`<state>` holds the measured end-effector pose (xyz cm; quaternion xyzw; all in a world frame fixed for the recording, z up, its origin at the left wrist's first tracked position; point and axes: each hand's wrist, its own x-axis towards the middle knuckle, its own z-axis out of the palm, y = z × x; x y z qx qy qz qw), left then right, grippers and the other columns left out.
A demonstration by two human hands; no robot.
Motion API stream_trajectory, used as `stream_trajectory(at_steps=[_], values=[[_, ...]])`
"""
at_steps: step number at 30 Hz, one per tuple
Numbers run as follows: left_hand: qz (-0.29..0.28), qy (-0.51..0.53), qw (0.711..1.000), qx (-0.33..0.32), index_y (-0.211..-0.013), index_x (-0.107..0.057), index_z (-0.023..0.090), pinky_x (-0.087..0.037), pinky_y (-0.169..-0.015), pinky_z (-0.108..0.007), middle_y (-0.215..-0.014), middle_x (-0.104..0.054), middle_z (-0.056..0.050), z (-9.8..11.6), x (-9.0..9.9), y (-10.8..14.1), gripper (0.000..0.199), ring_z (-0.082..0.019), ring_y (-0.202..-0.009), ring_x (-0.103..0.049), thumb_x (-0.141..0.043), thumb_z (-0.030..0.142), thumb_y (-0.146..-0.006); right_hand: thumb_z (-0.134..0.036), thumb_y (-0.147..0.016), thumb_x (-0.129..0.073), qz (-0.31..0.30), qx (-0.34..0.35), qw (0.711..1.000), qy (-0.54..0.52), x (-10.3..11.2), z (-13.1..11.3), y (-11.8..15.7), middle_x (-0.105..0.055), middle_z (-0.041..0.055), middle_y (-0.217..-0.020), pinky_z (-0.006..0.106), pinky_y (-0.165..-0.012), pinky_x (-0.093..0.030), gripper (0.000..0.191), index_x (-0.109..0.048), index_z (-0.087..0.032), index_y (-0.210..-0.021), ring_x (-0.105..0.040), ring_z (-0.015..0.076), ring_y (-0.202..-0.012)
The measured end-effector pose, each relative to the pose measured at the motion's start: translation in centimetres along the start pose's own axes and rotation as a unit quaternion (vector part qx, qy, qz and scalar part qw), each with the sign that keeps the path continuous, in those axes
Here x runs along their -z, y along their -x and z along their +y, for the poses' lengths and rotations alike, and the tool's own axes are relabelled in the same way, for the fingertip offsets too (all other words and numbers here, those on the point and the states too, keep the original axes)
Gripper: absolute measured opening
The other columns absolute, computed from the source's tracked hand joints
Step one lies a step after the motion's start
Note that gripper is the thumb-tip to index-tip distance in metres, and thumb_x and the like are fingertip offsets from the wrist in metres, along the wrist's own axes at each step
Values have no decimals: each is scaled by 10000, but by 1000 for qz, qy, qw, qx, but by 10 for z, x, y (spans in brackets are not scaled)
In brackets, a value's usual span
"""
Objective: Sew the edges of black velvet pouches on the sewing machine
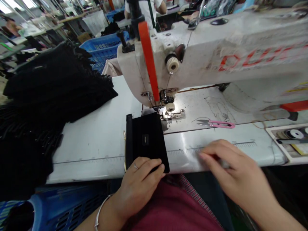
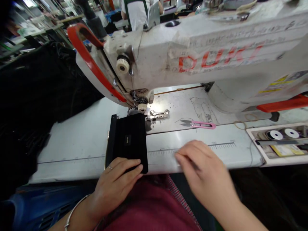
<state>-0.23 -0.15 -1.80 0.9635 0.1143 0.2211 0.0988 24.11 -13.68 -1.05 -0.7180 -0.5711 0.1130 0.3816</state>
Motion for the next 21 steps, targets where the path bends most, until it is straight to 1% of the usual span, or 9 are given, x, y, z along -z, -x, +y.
stream_trajectory(at_steps=[1,3,5,7,9,11,13,18,21], values=[[0,5,1000,1,-1114,-634,141,-555,-835,-366,-1077,-691,-92,0,0,0,251,-202,-945,-621,-661,101,-867,-303,-950,-538,-15,-26,999,15,16,10,13,-602,43,-827,341,-699,-468,142,-598,-230,-844,-577,209,-799],[0,7,1000,1,-1103,-632,138,-555,-831,-364,-1052,-701,-87,1,-1,-1,225,-199,-931,-635,-646,106,-880,-355,-947,-545,-90,-13,995,42,39,23,34,-544,17,-674,324,-579,-442,261,-556,-240,-712,-545,182,-635],[2,0,1000,8,-1077,-633,137,-553,-832,-360,-1023,-710,-82,2,-1,-3,176,-194,-919,-648,-616,115,-903,-321,-935,-573,-118,15,991,56,40,22,44,-481,6,-592,325,-541,-408,323,-494,-236,-634,-497,169,-567],[7,-9,1000,20,-1054,-633,142,-550,-834,-355,-1006,-713,-79,3,0,-5,143,-189,-910,-656,-583,116,-922,-273,-903,-630,-95,75,992,33,20,7,41,-488,10,-605,331,-571,-404,304,-486,-222,-640,-489,170,-602],[7,-10,999,35,-1046,-633,149,-546,-833,-352,-1006,-710,-78,4,0,-6,138,-186,-905,-655,-568,116,-929,-228,-916,-609,-85,128,988,12,-11,-11,28,-611,44,-801,347,-675,-439,49,-621,-213,-871,-545,194,-757],[2,-5,999,44,-1064,-631,156,-543,-836,-352,-1016,-705,-77,4,1,-7,157,-187,-909,-646,-570,115,-926,-211,-939,-574,-68,185,979,44,-41,-22,15,-652,49,-909,360,-703,-428,165,-636,-215,-1092,-545,199,-803],[0,11,998,56,-1078,-631,166,-539,-841,-356,-1020,-699,-72,4,3,-7,174,-189,-918,-636,-579,115,-920,-188,-947,-562,-34,223,972,66,-61,-26,5,-667,39,-892,362,-691,-406,179,-641,-197,-1108,-533,188,-781],[37,61,991,109,-1031,-653,190,-532,-818,-338,-995,-678,-54,10,7,-11,171,-182,-930,-613,-597,92,-903,-129,-924,-589,7,276,959,55,-70,-19,1,-680,9,-818,356,-650,-382,104,-651,-162,-1001,-519,161,-731],[37,41,995,88,-1028,-667,198,-519,-817,-342,-983,-679,-45,14,6,-11,179,-184,-917,-597,-626,95,-888,-117,-912,-604,17,306,951,46,-68,-17,3,-694,4,-853,352,-651,-395,94,-647,-170,-977,-546,157,-757]])
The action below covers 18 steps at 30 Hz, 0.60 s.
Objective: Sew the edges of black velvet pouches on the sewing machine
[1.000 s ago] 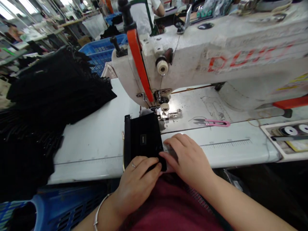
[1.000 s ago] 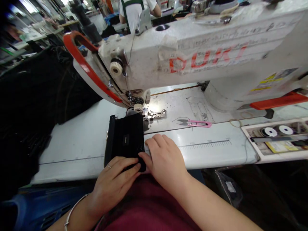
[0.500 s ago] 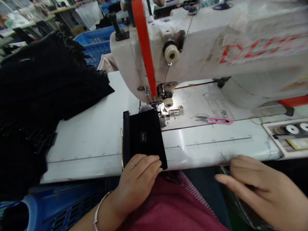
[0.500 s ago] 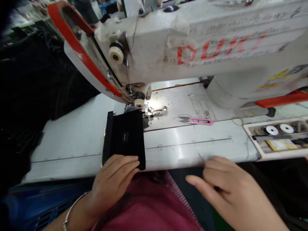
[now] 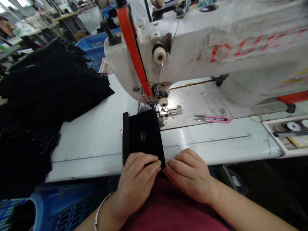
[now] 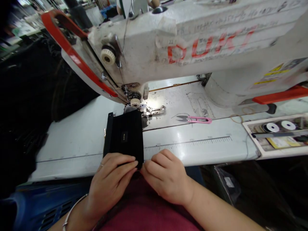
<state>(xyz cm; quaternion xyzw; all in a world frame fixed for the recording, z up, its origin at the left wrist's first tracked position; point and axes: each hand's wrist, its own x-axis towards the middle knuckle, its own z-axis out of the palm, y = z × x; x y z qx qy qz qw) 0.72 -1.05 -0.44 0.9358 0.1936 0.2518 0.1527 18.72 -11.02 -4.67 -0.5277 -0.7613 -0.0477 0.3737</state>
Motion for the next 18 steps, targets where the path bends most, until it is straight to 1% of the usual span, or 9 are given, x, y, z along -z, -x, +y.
stream_trajectory(at_steps=[4,7,10,14,15,18], values=[[-45,-9,998,-39,-1050,-647,163,-513,-845,-350,-1000,-675,-62,-3,-2,3,195,-182,-923,-582,-583,59,-898,-127,-933,-571,-3,9,1000,0,0,0,3,-701,14,-878,355,-683,-418,131,-644,-166,-1034,-566,158,-773],[-72,-21,996,-55,-1084,-624,151,-510,-863,-385,-1040,-664,-81,-6,-3,5,216,-209,-950,-575,-611,82,-880,-122,-933,-566,-4,2,1000,-12,-1,0,3,-698,24,-869,360,-694,-423,147,-641,-146,-1057,-562,163,-764],[-78,-42,994,-65,-1078,-618,136,-508,-852,-394,-1036,-661,-85,-8,-2,6,219,-221,-944,-571,-657,111,-863,-116,-907,-609,14,-19,999,-35,0,-1,4,-689,27,-846,354,-683,-424,130,-640,-144,-1029,-548,165,-757],[-68,-37,992,-101,-1116,-615,99,-504,-874,-370,-1063,-664,-91,-12,-3,10,257,-199,-972,-573,-655,60,-864,-117,-861,-679,49,-47,996,-63,2,-1,7,-676,31,-838,347,-690,-440,102,-635,-153,-945,-538,175,-779],[-64,-31,992,-104,-1137,-610,92,-506,-882,-367,-1082,-663,-96,-14,-3,12,284,-197,-988,-573,-662,55,-860,-110,-855,-685,49,-51,995,-65,3,-1,8,-679,39,-862,351,-700,-446,117,-635,-145,-955,-540,181,-796],[-57,-20,994,-96,-1177,-602,95,-516,-884,-362,-1113,-666,-96,-17,-6,16,333,-194,-1009,-572,-674,55,-854,-101,-855,-683,37,-61,996,-57,3,-2,6,-689,66,-972,364,-724,-458,221,-639,-121,-1071,-548,196,-843]])
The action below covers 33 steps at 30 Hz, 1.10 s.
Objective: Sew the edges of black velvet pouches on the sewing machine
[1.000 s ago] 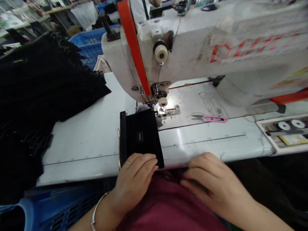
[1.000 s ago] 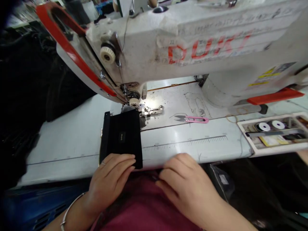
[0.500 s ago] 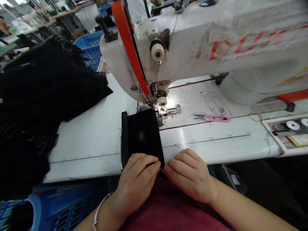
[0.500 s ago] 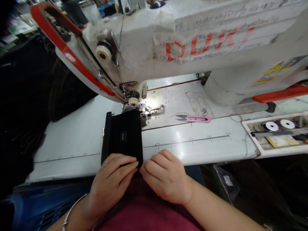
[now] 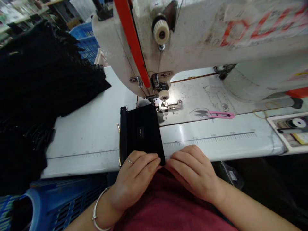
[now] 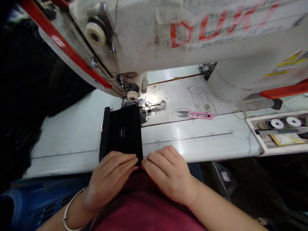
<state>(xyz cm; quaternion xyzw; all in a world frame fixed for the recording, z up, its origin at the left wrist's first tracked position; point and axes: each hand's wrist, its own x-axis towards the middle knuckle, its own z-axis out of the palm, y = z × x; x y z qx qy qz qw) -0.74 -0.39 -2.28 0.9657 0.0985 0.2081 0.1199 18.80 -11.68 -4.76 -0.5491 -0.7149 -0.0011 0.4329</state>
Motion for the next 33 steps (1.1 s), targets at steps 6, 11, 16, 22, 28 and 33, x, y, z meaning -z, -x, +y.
stream_trajectory(at_steps=[6,11,16,22,28,33], values=[[-22,-12,1000,7,-1129,-624,115,-545,-844,-384,-1069,-679,-89,6,10,-9,212,-205,-946,-598,-586,105,-920,-87,-910,-606,6,25,1000,-8,-1,-1,-10,-713,52,-1041,353,-771,-475,170,-669,-107,-1067,-584,194,-906],[-86,-80,993,-7,-1268,-562,99,-506,-1000,-455,-1281,-612,-125,-7,27,-39,318,-265,-1180,-548,-504,162,-962,-89,-971,-482,-41,79,996,-18,4,1,-18,-709,57,-1111,372,-966,-455,206,-683,-96,-1019,-596,209,-1106],[-150,-104,983,-5,-1384,-478,114,-424,-1122,-490,-1464,-476,-125,-29,22,-53,428,-278,-1376,-405,-490,216,-969,-67,-965,-428,-57,85,995,-9,8,-2,-32,-723,62,-1019,346,-967,-478,270,-694,-105,-937,-653,173,-976],[-149,-90,985,-9,-1375,-492,107,-451,-1107,-471,-1452,-496,-132,-33,20,-56,417,-272,-1360,-440,-473,224,-975,-51,-959,-417,-54,99,993,28,7,1,-42,-733,55,-932,310,-859,-535,307,-708,-131,-902,-672,165,-918],[-98,-25,992,-74,-1208,-622,113,-520,-1042,-382,-1261,-660,-89,-35,31,-49,315,-224,-1185,-598,-489,295,-988,-115,-968,-485,-71,83,994,22,6,10,-47,-729,53,-971,306,-868,-530,224,-703,-124,-917,-661,170,-956],[-62,-4,992,-114,-1149,-639,118,-545,-995,-335,-1164,-701,-59,-44,32,-41,260,-186,-1116,-624,-431,130,-993,-138,-994,-425,-125,74,989,-7,13,18,-58,-705,94,-1090,344,-908,-526,265,-679,-105,-1060,-632,195,-1051]])
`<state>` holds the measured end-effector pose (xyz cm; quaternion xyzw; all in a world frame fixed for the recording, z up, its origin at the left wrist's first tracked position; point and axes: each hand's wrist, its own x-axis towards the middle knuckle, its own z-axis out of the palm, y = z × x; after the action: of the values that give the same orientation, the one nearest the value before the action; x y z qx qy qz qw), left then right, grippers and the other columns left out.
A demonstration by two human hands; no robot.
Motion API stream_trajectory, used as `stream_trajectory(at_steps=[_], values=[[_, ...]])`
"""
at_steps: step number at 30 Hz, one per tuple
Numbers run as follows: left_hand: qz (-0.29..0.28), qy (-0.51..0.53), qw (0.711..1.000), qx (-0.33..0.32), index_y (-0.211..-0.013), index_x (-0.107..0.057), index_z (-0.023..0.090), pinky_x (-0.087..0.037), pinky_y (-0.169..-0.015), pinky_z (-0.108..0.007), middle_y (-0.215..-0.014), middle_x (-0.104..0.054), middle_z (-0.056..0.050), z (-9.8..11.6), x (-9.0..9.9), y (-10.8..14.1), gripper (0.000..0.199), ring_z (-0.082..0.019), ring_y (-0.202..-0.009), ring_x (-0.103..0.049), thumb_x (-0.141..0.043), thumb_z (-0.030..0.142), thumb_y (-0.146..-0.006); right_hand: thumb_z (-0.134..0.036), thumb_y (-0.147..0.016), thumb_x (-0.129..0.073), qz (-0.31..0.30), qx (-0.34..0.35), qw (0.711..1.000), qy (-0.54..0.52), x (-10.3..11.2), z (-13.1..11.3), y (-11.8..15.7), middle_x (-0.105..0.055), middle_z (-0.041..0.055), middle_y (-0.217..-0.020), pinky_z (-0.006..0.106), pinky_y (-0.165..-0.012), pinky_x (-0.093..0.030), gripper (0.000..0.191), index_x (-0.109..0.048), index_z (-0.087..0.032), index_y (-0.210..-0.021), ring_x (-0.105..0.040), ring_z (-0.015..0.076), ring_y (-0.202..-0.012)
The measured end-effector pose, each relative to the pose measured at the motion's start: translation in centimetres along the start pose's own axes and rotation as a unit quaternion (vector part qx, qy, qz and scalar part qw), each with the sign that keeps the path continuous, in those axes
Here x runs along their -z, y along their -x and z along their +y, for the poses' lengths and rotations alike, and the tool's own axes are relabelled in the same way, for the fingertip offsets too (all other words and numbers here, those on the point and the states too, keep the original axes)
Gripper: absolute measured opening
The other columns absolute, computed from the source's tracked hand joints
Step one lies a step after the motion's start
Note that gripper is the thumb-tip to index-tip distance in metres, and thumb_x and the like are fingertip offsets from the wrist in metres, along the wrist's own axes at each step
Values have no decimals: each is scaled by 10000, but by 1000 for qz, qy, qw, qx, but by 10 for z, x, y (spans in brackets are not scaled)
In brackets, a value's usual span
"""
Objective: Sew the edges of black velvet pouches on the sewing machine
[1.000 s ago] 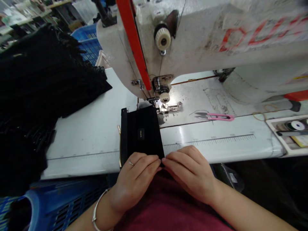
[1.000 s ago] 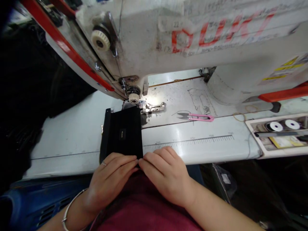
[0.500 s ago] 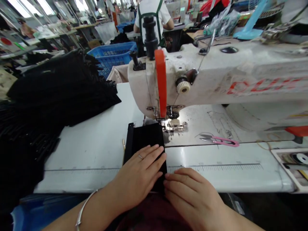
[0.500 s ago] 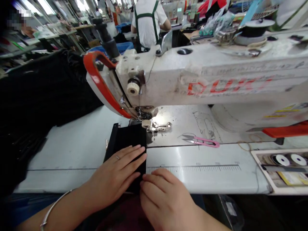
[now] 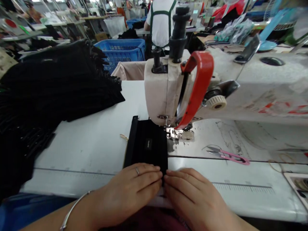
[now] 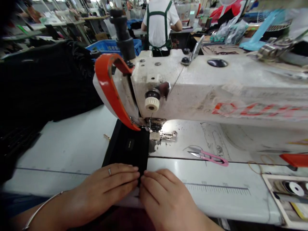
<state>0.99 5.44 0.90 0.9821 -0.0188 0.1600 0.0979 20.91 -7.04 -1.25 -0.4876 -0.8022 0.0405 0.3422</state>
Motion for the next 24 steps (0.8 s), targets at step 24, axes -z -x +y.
stream_trajectory(at_steps=[24], values=[[-20,-73,996,-47,-1137,-641,137,-484,-1059,-314,-1163,-708,-30,-82,-12,-30,241,-157,-1143,-617,-450,141,-989,-188,-911,-579,-58,-46,996,51,5,51,-39,-685,103,-1098,434,-829,-582,209,-649,-108,-1092,-647,258,-989]])
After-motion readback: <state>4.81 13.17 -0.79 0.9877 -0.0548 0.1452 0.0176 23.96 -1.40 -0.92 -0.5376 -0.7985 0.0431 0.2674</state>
